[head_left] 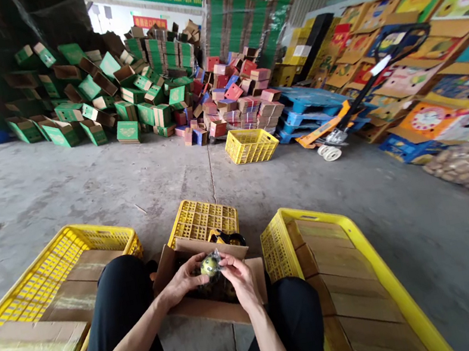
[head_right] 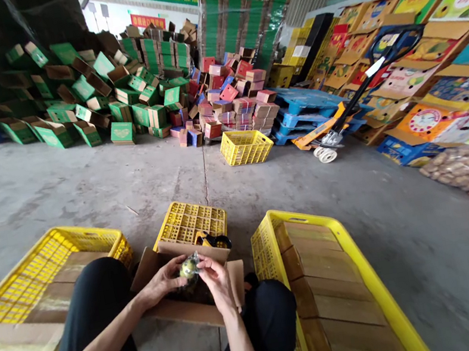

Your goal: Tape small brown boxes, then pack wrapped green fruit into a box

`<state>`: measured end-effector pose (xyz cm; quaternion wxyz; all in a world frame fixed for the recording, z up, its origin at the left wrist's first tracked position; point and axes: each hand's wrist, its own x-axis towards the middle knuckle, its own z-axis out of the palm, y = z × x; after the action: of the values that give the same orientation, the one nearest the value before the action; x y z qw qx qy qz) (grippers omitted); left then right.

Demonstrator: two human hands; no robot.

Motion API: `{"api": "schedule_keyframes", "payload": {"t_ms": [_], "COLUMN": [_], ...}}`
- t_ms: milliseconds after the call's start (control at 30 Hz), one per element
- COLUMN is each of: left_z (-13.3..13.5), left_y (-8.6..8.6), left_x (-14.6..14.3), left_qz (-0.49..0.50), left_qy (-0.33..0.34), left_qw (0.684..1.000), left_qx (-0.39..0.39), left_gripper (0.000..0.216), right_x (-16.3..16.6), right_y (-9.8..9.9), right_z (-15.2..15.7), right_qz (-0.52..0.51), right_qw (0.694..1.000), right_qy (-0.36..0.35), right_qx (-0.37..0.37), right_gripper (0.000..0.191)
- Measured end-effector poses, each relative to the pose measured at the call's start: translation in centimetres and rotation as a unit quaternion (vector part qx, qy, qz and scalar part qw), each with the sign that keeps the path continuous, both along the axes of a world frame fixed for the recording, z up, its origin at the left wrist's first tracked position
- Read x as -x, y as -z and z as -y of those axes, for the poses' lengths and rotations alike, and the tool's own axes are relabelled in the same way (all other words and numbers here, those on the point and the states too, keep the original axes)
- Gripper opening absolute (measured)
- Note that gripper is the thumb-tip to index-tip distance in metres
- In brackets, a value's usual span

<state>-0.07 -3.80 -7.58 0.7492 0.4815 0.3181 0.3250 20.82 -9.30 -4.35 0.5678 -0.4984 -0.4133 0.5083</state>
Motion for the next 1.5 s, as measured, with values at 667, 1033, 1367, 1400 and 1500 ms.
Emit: {"api": "schedule_keyframes", "payload": {"t_ms": [667, 1033, 1367, 1400, 1500], "left_z": [-0.1, -1.4, -1.4, -1.5, -1.6], "left_y": [1.2, 2.4, 2.3, 2.3, 2.5], "left_x": [-0.1, 1.1, 1.4, 1.3, 1.3], "left_qz": [-0.08, -0.172, -0.175, -0.173, -0.172], "left_qy": [0.043, -0.105, -0.125, -0.129, -0.139], "left_qw": [0.991, 0.979, 0.977, 0.976, 0.975], "left_qx": [-0.099, -0.004, 0.001, 0.001, 0.003], "left_gripper": [0.083, 0.059, 0.057, 0.056, 0.053], "right_x": [-1.7, -4.1, 0.8, 1.0, 1.7], "right_y": [-0.6, 1.0, 2.1, 2.1, 2.4], "right_z": [0.1, -0.5, -1.0, -0.9, -0.8], "right_qz": [0.215, 0.499, 0.576, 0.568, 0.535], "right_qw": [0.977, 0.866, 0.812, 0.812, 0.816], "right_qy": [-0.008, -0.01, -0.1, -0.13, -0.216], "right_qx": [0.013, 0.006, -0.001, -0.011, -0.025], "right_gripper": [0.035, 0.031, 0.044, 0.043, 0.032]}}
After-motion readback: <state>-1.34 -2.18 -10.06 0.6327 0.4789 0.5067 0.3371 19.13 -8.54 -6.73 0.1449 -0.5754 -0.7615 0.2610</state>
